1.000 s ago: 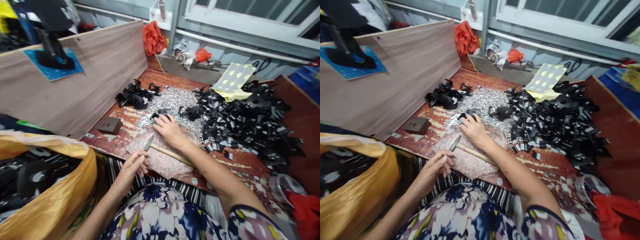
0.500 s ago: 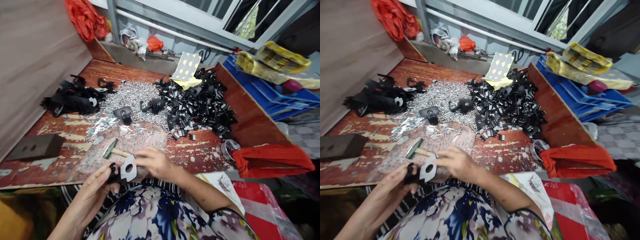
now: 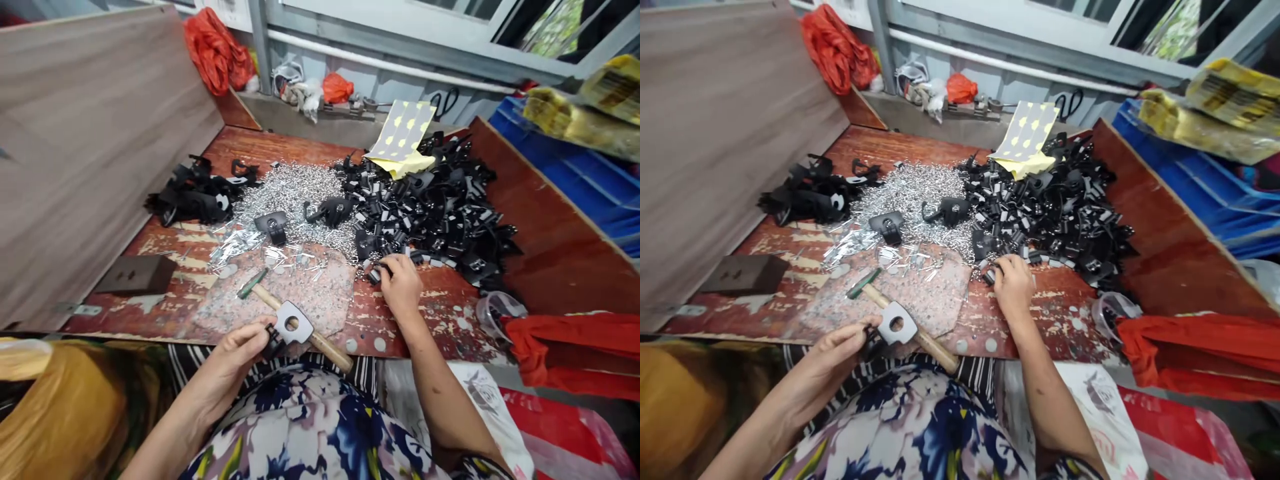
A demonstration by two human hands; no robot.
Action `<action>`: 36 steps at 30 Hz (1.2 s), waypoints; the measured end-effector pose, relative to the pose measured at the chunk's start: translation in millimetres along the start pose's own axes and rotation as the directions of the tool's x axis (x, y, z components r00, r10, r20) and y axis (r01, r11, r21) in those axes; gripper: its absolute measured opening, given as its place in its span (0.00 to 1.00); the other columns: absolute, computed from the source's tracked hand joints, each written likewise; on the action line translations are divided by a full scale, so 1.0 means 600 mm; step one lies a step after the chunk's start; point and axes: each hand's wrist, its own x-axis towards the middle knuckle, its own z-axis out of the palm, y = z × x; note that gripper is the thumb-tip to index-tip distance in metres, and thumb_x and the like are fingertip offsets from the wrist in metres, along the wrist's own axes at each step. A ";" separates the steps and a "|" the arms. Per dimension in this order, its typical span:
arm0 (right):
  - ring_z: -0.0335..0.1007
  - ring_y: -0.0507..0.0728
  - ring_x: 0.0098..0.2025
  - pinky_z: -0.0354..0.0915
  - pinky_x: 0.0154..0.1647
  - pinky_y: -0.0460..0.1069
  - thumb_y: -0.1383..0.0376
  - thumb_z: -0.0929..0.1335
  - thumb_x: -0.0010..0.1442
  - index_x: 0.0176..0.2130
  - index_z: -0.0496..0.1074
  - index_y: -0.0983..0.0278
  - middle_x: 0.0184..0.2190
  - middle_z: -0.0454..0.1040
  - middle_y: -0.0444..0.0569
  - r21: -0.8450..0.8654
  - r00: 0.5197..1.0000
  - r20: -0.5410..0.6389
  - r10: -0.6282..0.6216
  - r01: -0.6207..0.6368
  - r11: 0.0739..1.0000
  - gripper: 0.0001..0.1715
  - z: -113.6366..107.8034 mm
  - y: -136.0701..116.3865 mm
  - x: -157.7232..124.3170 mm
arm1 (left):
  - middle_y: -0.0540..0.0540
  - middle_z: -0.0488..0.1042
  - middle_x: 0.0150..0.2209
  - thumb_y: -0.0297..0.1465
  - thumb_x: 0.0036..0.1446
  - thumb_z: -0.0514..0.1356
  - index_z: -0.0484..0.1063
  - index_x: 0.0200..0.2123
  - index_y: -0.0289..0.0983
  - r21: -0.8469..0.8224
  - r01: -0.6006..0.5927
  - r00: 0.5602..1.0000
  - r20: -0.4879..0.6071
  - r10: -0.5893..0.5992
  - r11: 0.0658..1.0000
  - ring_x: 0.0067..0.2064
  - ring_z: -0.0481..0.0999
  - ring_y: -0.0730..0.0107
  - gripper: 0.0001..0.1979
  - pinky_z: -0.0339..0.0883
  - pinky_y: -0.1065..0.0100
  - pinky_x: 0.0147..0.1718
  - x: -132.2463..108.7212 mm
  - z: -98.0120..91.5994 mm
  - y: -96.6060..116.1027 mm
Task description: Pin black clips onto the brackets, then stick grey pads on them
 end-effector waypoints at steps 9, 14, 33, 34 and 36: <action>0.78 0.57 0.40 0.61 0.68 0.68 0.72 0.66 0.65 0.44 0.81 0.57 0.37 0.83 0.45 0.597 0.949 0.043 -0.314 0.228 0.769 0.16 -0.029 -0.222 -0.023 | 0.41 0.75 0.47 0.42 0.46 0.76 0.84 0.32 0.36 0.011 -0.180 0.983 0.049 0.179 0.984 0.30 0.75 0.73 0.17 0.76 0.67 0.30 0.015 0.043 0.011; 0.80 0.59 0.43 0.61 0.68 0.68 0.70 0.66 0.67 0.43 0.81 0.55 0.38 0.84 0.46 0.681 0.948 0.079 -0.308 0.174 0.711 0.15 -0.010 -0.272 -0.051 | 0.44 0.76 0.40 0.44 0.49 0.75 0.83 0.35 0.35 -0.058 -0.224 0.970 0.085 0.228 0.973 0.27 0.78 0.72 0.18 0.77 0.67 0.28 0.017 0.049 0.017; 0.80 0.59 0.46 0.64 0.67 0.64 0.67 0.65 0.68 0.54 0.80 0.56 0.44 0.84 0.49 0.815 0.913 0.240 -0.330 -0.005 0.580 0.20 -0.012 -0.285 -0.076 | 0.40 0.70 0.55 0.42 0.55 0.71 0.84 0.34 0.37 0.043 -0.313 0.946 0.097 0.308 0.949 0.28 0.72 0.78 0.14 0.70 0.72 0.24 0.018 0.024 0.007; 0.80 0.59 0.48 0.65 0.67 0.63 0.67 0.65 0.68 0.55 0.79 0.56 0.46 0.84 0.49 0.823 0.903 0.285 -0.321 -0.059 0.565 0.20 -0.013 -0.283 -0.077 | 0.40 0.67 0.61 0.42 0.55 0.71 0.84 0.33 0.37 0.063 -0.327 0.942 0.097 0.320 0.943 0.29 0.72 0.78 0.13 0.69 0.72 0.23 0.018 0.021 0.008; 0.80 0.59 0.50 0.65 0.67 0.62 0.65 0.66 0.68 0.56 0.79 0.57 0.48 0.84 0.49 0.827 0.853 0.368 -0.371 -0.118 0.550 0.20 -0.015 -0.271 -0.071 | 0.41 0.59 0.69 0.41 0.57 0.70 0.83 0.32 0.37 0.106 -0.350 0.934 0.116 0.338 0.931 0.30 0.72 0.78 0.13 0.69 0.72 0.23 0.019 0.016 0.010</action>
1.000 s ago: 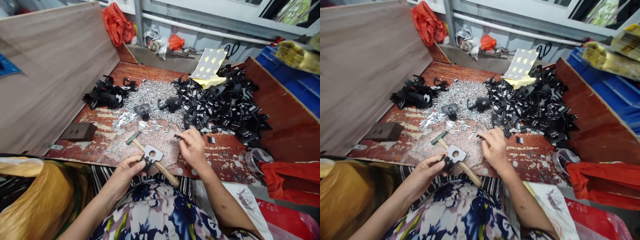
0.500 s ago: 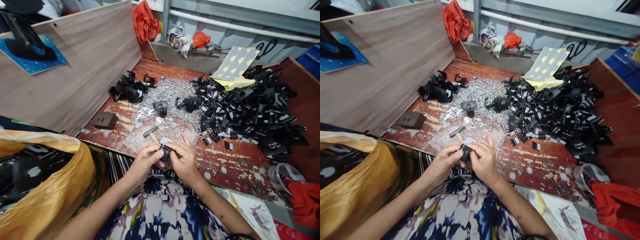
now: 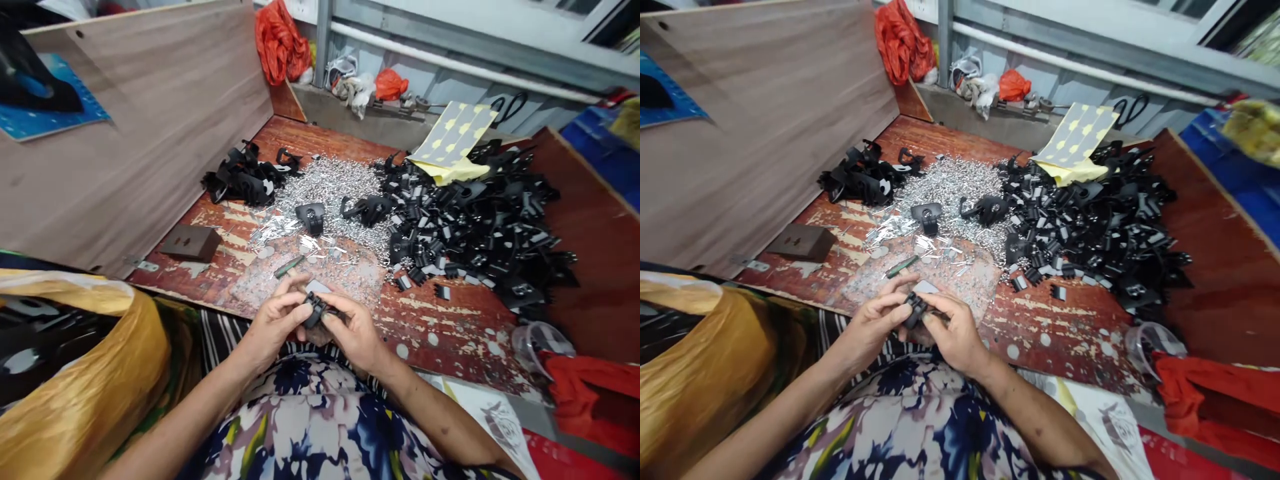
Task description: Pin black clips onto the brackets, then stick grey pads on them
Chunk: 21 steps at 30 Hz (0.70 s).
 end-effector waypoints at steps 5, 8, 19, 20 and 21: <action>0.78 0.57 0.42 0.70 0.53 0.57 0.69 0.65 0.68 0.51 0.81 0.57 0.41 0.84 0.46 -0.348 0.998 0.068 0.000 0.024 0.937 0.19 -0.095 0.049 0.038 | 0.43 0.76 0.44 0.41 0.56 0.71 0.83 0.34 0.37 -0.030 0.057 0.998 -0.014 -0.057 0.998 0.28 0.69 0.77 0.12 0.67 0.74 0.27 -0.001 -0.013 -0.005; 0.75 0.60 0.44 0.64 0.53 0.57 0.73 0.66 0.67 0.47 0.82 0.60 0.40 0.83 0.51 -0.715 0.997 -0.060 -0.053 -0.005 0.699 0.17 -0.149 0.090 0.078 | 0.48 0.74 0.34 0.42 0.49 0.75 0.82 0.32 0.36 -0.082 0.098 0.989 -0.103 -0.106 0.992 0.28 0.72 0.75 0.15 0.68 0.74 0.30 -0.003 -0.014 -0.011; 0.73 0.59 0.39 0.62 0.52 0.53 0.68 0.68 0.69 0.37 0.79 0.62 0.35 0.82 0.50 -0.800 0.992 -0.019 -0.125 0.060 0.597 0.09 -0.170 0.150 0.099 | 0.47 0.78 0.33 0.45 0.44 0.77 0.83 0.33 0.36 -0.137 0.243 0.969 -0.021 -0.248 0.960 0.28 0.78 0.73 0.20 0.70 0.74 0.31 -0.004 0.001 -0.004; 0.73 0.59 0.40 0.63 0.50 0.53 0.67 0.69 0.69 0.37 0.78 0.62 0.36 0.81 0.50 -0.777 0.990 -0.065 -0.126 0.029 0.629 0.08 -0.170 0.152 0.094 | 0.47 0.78 0.33 0.46 0.45 0.77 0.83 0.33 0.36 -0.140 0.248 0.968 -0.009 -0.251 0.959 0.28 0.78 0.73 0.21 0.70 0.73 0.31 -0.003 0.002 -0.004; 0.74 0.59 0.40 0.63 0.48 0.52 0.66 0.69 0.68 0.37 0.78 0.61 0.36 0.81 0.49 -0.756 0.989 -0.094 -0.116 0.005 0.654 0.07 -0.169 0.154 0.090 | 0.47 0.78 0.33 0.46 0.45 0.77 0.83 0.34 0.36 -0.143 0.250 0.967 -0.001 -0.253 0.957 0.28 0.78 0.73 0.21 0.71 0.73 0.31 -0.003 0.002 -0.004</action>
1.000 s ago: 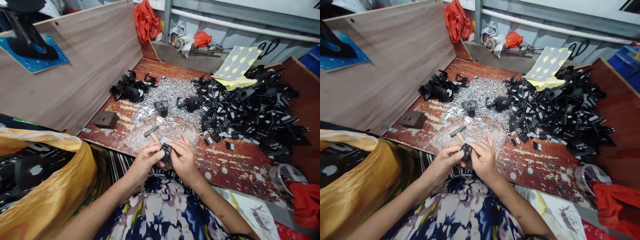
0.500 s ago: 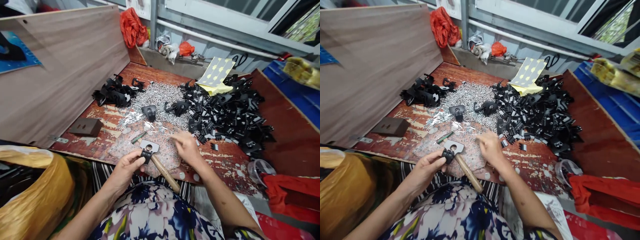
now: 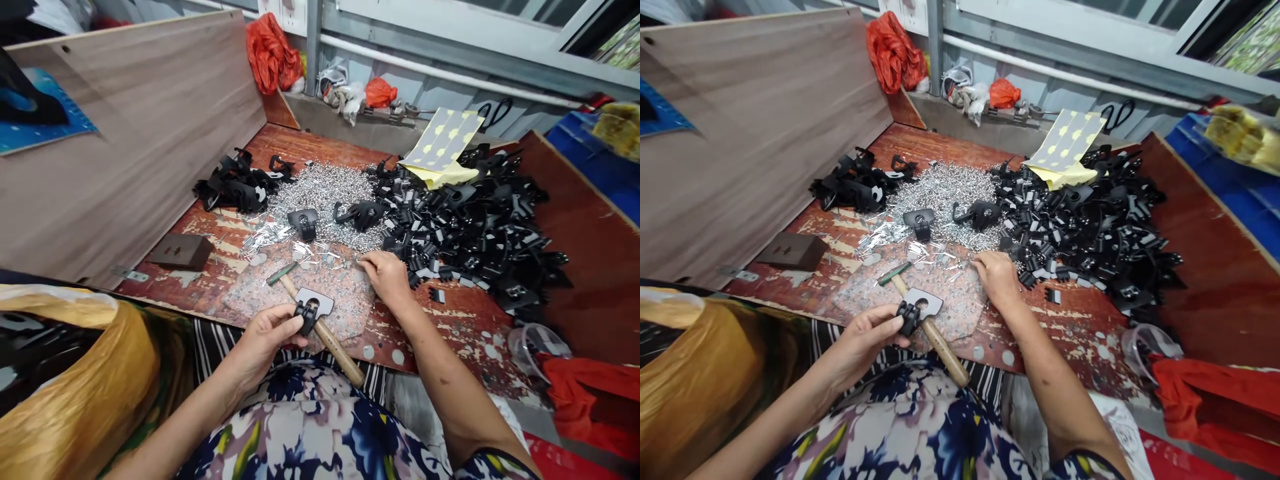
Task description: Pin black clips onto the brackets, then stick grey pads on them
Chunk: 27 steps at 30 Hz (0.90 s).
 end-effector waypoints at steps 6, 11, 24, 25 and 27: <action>0.73 0.59 0.38 0.63 0.45 0.52 0.64 0.70 0.65 0.32 0.76 0.61 0.33 0.79 0.48 0.216 0.995 0.013 0.103 -0.104 0.971 0.08 -0.003 -0.003 -0.006 | 0.47 0.77 0.32 0.45 0.46 0.77 0.83 0.33 0.35 -0.024 0.011 1.000 0.018 -0.010 1.000 0.28 0.76 0.74 0.20 0.72 0.73 0.30 0.002 -0.003 -0.006; 0.75 0.58 0.38 0.67 0.44 0.52 0.62 0.71 0.61 0.33 0.77 0.61 0.34 0.80 0.47 0.648 0.952 0.042 0.304 -0.258 0.717 0.05 -0.022 -0.030 -0.010 | 0.47 0.76 0.30 0.44 0.46 0.77 0.83 0.31 0.34 -0.039 -0.011 1.000 0.022 0.012 0.999 0.29 0.74 0.74 0.19 0.74 0.74 0.29 -0.001 -0.002 -0.007; 0.76 0.58 0.49 0.68 0.55 0.54 0.57 0.74 0.62 0.33 0.79 0.61 0.43 0.80 0.50 0.863 0.939 0.342 -0.040 -0.297 0.409 0.11 -0.008 -0.188 -0.044 | 0.54 0.64 0.20 0.48 0.43 0.76 0.69 0.19 0.35 0.043 -0.108 0.985 -0.132 0.113 0.993 0.19 0.64 0.79 0.26 0.60 0.77 0.15 0.020 0.003 -0.014; 0.76 0.57 0.45 0.69 0.52 0.52 0.58 0.74 0.62 0.34 0.79 0.61 0.40 0.81 0.49 0.847 0.926 0.373 -0.052 -0.317 0.426 0.09 -0.010 -0.183 -0.037 | 0.54 0.63 0.20 0.47 0.43 0.76 0.69 0.18 0.35 0.063 -0.112 0.982 -0.143 0.120 0.992 0.19 0.64 0.79 0.26 0.59 0.77 0.15 0.021 0.001 -0.015; 0.77 0.55 0.38 0.70 0.44 0.50 0.62 0.73 0.62 0.35 0.79 0.62 0.34 0.81 0.47 0.805 0.894 0.442 -0.079 -0.356 0.474 0.06 -0.015 -0.178 -0.021 | 0.55 0.63 0.19 0.47 0.44 0.75 0.68 0.18 0.35 0.074 -0.119 0.979 -0.158 0.130 0.990 0.18 0.64 0.79 0.25 0.59 0.76 0.15 0.022 -0.002 -0.016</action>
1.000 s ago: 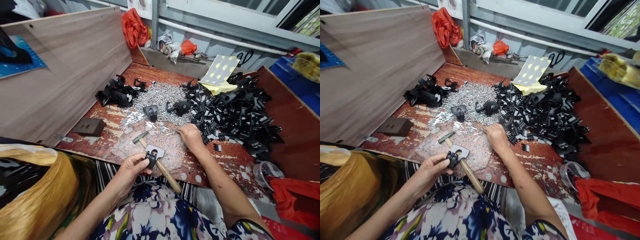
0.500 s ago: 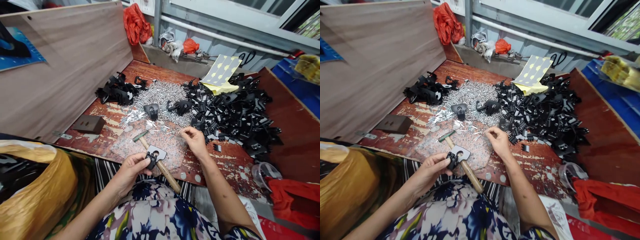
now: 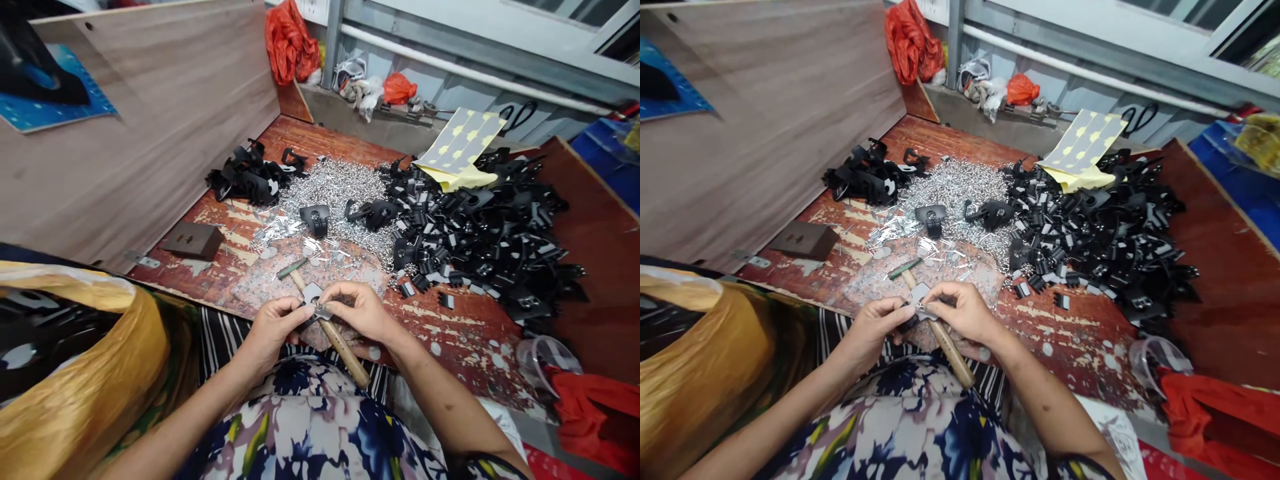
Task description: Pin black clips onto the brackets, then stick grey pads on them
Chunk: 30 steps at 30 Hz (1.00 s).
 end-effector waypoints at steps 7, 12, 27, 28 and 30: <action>0.78 0.54 0.37 0.71 0.45 0.50 0.67 0.73 0.58 0.39 0.80 0.61 0.33 0.82 0.44 -0.085 0.997 -0.081 -0.010 0.003 0.996 0.06 0.013 -0.004 0.015 | 0.55 0.65 0.20 0.49 0.47 0.72 0.67 0.23 0.37 -0.056 -0.008 1.000 0.015 0.009 0.998 0.19 0.68 0.75 0.25 0.66 0.73 0.19 0.006 -0.002 0.005; 0.78 0.55 0.41 0.72 0.49 0.52 0.62 0.73 0.60 0.47 0.80 0.61 0.37 0.82 0.46 0.027 0.990 -0.133 0.049 -0.046 0.999 0.14 0.026 0.015 0.005 | 0.54 0.65 0.24 0.49 0.55 0.67 0.68 0.26 0.37 0.061 -0.082 0.991 0.109 0.075 0.995 0.22 0.68 0.74 0.22 0.65 0.71 0.23 0.005 -0.009 0.004; 0.80 0.58 0.41 0.72 0.46 0.53 0.66 0.70 0.64 0.39 0.83 0.58 0.38 0.85 0.46 -0.233 0.963 -0.268 -0.011 -0.054 0.971 0.09 0.010 0.020 -0.027 | 0.47 0.74 0.32 0.35 0.68 0.59 0.72 0.28 0.39 0.573 -0.530 0.846 0.303 0.439 0.626 0.39 0.72 0.61 0.14 0.62 0.63 0.43 -0.012 -0.012 0.009; 0.80 0.58 0.42 0.72 0.47 0.53 0.65 0.70 0.64 0.39 0.83 0.58 0.38 0.84 0.47 -0.252 0.939 -0.339 -0.055 -0.035 0.967 0.09 0.002 0.027 -0.026 | 0.47 0.72 0.31 0.36 0.67 0.59 0.72 0.27 0.39 0.564 -0.516 0.854 0.272 0.444 0.645 0.38 0.71 0.62 0.15 0.62 0.63 0.42 -0.012 -0.014 0.010; 0.79 0.58 0.42 0.71 0.47 0.53 0.65 0.70 0.64 0.40 0.82 0.59 0.39 0.84 0.48 -0.336 0.911 -0.393 -0.122 -0.019 0.942 0.08 -0.014 0.041 -0.027 | 0.48 0.69 0.30 0.37 0.67 0.60 0.71 0.26 0.39 0.534 -0.485 0.869 0.206 0.450 0.693 0.37 0.70 0.63 0.15 0.62 0.65 0.39 -0.011 -0.020 0.011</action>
